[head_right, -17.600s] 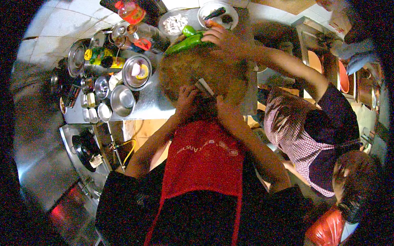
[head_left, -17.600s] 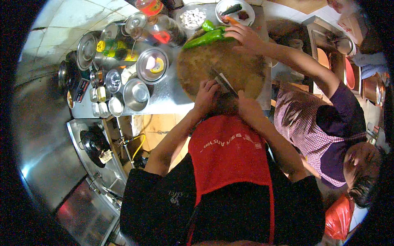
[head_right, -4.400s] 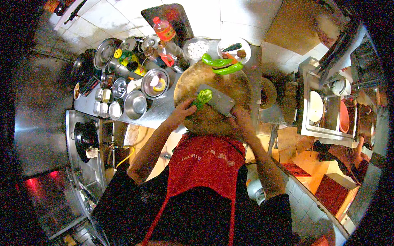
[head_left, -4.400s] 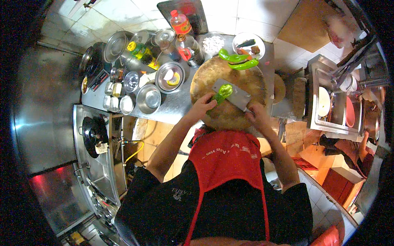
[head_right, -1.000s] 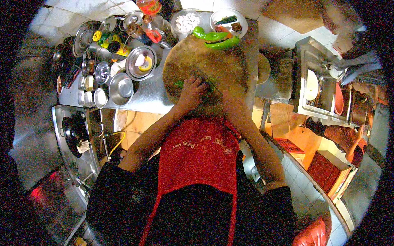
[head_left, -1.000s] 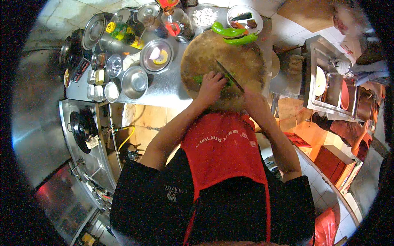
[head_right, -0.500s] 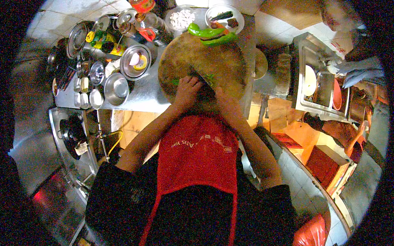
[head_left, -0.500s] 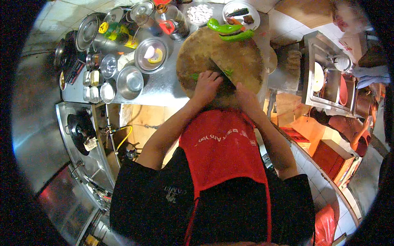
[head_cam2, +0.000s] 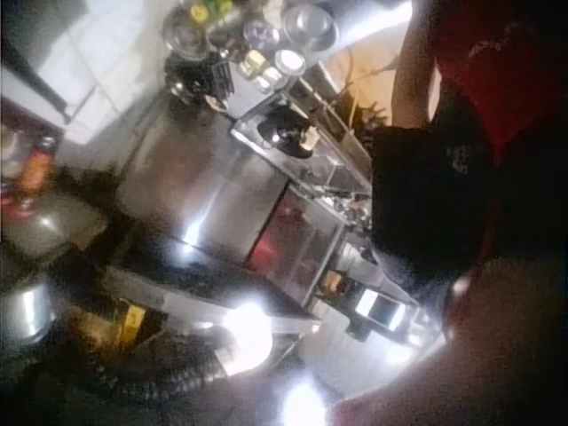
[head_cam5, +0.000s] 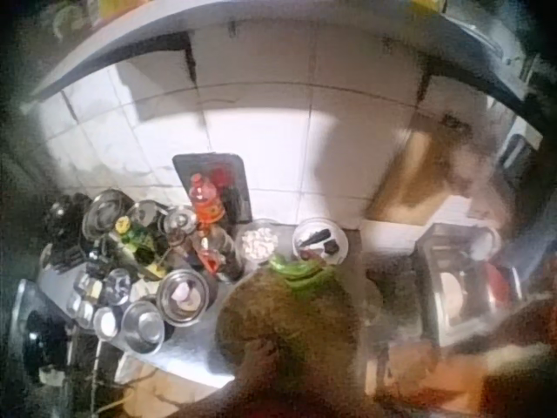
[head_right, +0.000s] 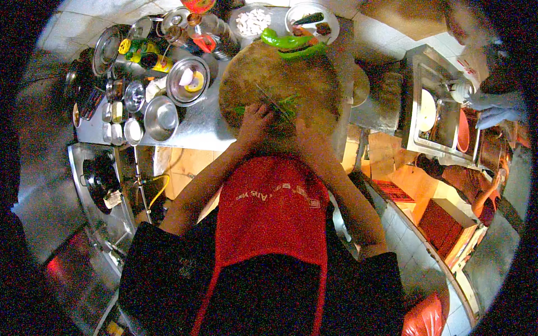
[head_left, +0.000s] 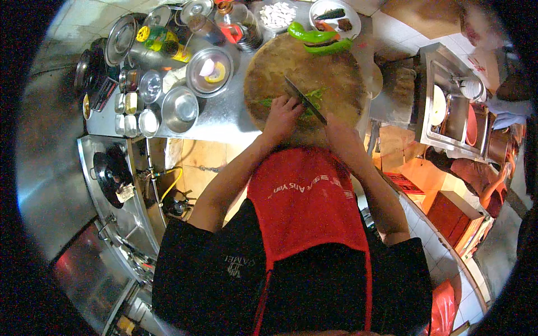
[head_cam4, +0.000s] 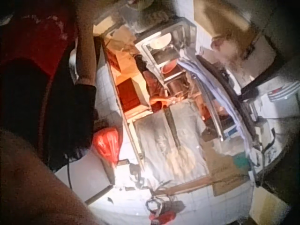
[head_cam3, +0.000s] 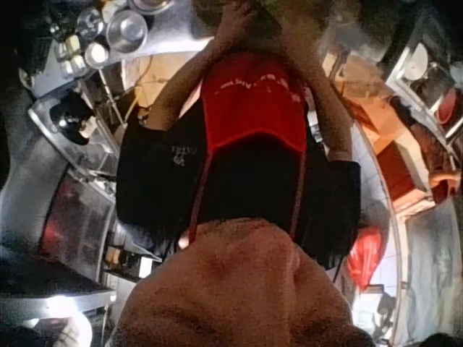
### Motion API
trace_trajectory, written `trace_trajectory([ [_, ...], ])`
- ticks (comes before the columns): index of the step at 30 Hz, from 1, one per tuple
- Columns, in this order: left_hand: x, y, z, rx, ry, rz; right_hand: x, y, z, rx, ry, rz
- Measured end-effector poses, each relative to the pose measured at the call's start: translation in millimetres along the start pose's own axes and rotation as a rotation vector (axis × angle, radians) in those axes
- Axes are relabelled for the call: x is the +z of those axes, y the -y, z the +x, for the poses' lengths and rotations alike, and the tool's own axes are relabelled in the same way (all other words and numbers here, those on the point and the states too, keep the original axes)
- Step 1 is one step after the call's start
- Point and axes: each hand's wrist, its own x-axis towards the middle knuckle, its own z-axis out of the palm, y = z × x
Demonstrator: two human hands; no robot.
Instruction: The person slices a white root vegetable into thin strips and then dices them on a wooden cutting board. They then slice a green bell pepper into strips. The chopped vegetables are placed into a small metal bowl.
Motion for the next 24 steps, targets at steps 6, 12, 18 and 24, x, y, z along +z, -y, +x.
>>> trace_trajectory([
  [6,-1.2,0.3,1.6,-0.027,0.008,0.007,-8.0,8.2,-2.4,-0.100,-0.049,0.128],
  [12,-8.2,0.6,0.4,-0.035,0.019,-0.003,-1.2,12.2,-3.0,-0.034,0.017,0.059],
  [18,-7.4,8.0,-0.7,0.005,0.017,-0.009,0.4,13.0,0.0,-0.065,-0.042,0.113],
  [24,-17.8,3.6,3.4,0.011,-0.054,-0.051,11.8,16.3,2.1,-0.086,-0.116,0.097],
])
